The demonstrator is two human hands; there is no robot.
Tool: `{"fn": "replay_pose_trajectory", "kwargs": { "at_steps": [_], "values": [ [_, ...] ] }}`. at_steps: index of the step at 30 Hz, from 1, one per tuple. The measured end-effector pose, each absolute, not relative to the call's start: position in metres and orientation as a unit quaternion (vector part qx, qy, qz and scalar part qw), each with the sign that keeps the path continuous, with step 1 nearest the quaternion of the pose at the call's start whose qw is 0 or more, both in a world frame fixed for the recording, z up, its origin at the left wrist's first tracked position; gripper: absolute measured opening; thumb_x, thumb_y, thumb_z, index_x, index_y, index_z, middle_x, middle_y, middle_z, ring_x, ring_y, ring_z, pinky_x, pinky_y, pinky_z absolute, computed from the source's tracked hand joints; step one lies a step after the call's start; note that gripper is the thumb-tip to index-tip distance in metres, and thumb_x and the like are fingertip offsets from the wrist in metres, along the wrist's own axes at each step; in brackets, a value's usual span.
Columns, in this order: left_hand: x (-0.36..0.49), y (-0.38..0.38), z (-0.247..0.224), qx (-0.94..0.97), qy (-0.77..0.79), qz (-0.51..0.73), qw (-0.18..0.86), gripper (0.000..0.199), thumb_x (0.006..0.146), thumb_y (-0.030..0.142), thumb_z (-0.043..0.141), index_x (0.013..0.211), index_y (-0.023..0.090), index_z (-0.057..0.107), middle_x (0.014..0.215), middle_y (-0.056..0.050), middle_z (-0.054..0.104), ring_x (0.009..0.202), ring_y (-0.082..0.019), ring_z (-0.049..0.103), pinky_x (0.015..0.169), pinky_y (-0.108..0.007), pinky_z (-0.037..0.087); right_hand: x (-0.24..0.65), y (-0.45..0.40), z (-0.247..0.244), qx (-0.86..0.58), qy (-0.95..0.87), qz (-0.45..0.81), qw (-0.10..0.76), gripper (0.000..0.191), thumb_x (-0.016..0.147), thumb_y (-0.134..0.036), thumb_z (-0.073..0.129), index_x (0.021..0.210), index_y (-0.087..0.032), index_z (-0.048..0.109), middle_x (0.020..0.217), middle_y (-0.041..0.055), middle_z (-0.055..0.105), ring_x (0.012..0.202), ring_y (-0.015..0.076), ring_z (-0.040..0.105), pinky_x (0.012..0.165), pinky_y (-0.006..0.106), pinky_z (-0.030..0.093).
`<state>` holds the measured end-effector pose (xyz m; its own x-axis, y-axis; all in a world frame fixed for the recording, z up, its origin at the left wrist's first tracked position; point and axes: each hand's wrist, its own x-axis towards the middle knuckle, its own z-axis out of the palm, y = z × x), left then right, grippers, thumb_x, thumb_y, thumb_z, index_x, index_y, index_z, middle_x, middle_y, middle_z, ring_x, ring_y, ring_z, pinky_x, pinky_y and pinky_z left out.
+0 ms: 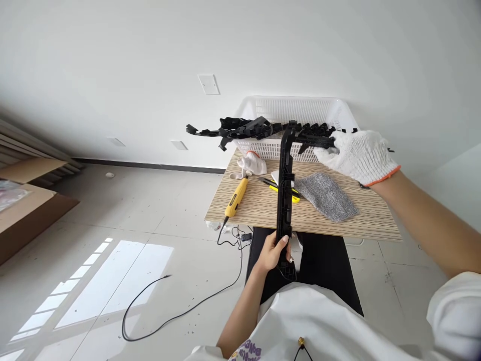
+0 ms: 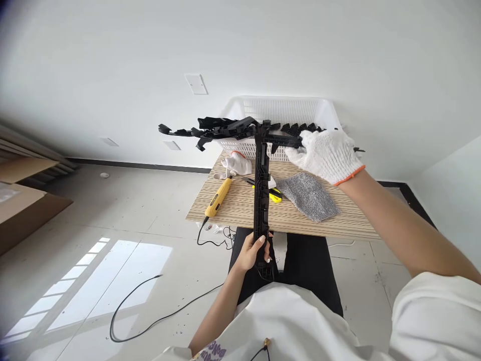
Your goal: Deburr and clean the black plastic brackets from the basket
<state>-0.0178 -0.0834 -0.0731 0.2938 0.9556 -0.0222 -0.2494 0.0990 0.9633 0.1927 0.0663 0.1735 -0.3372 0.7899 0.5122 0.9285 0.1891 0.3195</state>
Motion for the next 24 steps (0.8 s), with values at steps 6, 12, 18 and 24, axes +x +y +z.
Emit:
{"fn": "replay_pose_trajectory", "kwargs": {
  "at_steps": [6, 12, 18, 24],
  "values": [
    [-0.019, -0.085, -0.074, 0.519, 0.387, 0.435, 0.626, 0.044, 0.097, 0.056, 0.053, 0.098, 0.013, 0.061, 0.056, 0.002, 0.060, 0.045, -0.013, 0.057, 0.056, -0.029, 0.054, 0.186, 0.054, 0.154, -0.556, -0.765, -0.299, 0.130, 0.056, 0.090, -0.049, 0.037, 0.126, -0.015, 0.063, 0.064, 0.0095, 0.067, 0.055, 0.0236, 0.058, 0.053, 0.028, 0.026],
    [-0.019, -0.085, -0.073, 0.520, 0.389, 0.433, 0.626, 0.044, 0.097, 0.057, 0.053, 0.100, 0.013, 0.062, 0.057, 0.002, 0.060, 0.045, -0.013, 0.056, 0.056, -0.029, 0.054, 0.192, 0.054, 0.141, -0.544, -0.768, -0.323, 0.104, 0.063, 0.093, -0.042, 0.037, 0.150, -0.017, 0.044, 0.074, 0.0097, 0.071, 0.055, 0.0245, 0.061, 0.052, 0.028, 0.024],
    [-0.019, -0.084, -0.072, 0.527, 0.390, 0.428, 0.623, 0.044, 0.097, 0.057, 0.052, 0.098, 0.014, 0.061, 0.055, 0.002, 0.059, 0.044, -0.012, 0.055, 0.057, -0.029, 0.054, 0.198, 0.058, 0.126, -0.517, -0.793, -0.317, 0.062, 0.060, 0.097, -0.039, 0.033, 0.151, -0.016, 0.043, 0.065, 0.0070, 0.066, 0.055, 0.0247, 0.061, 0.050, 0.029, 0.018],
    [-0.018, -0.085, -0.072, 0.526, 0.400, 0.430, 0.615, 0.043, 0.098, 0.057, 0.051, 0.095, 0.015, 0.059, 0.056, 0.002, 0.059, 0.045, -0.013, 0.056, 0.056, -0.029, 0.054, 0.200, 0.058, 0.124, -0.516, -0.805, -0.288, 0.054, 0.065, 0.096, -0.041, 0.034, 0.151, -0.007, 0.039, 0.068, 0.0091, 0.068, 0.057, 0.0245, 0.062, 0.050, 0.030, 0.018]
  ]
}}
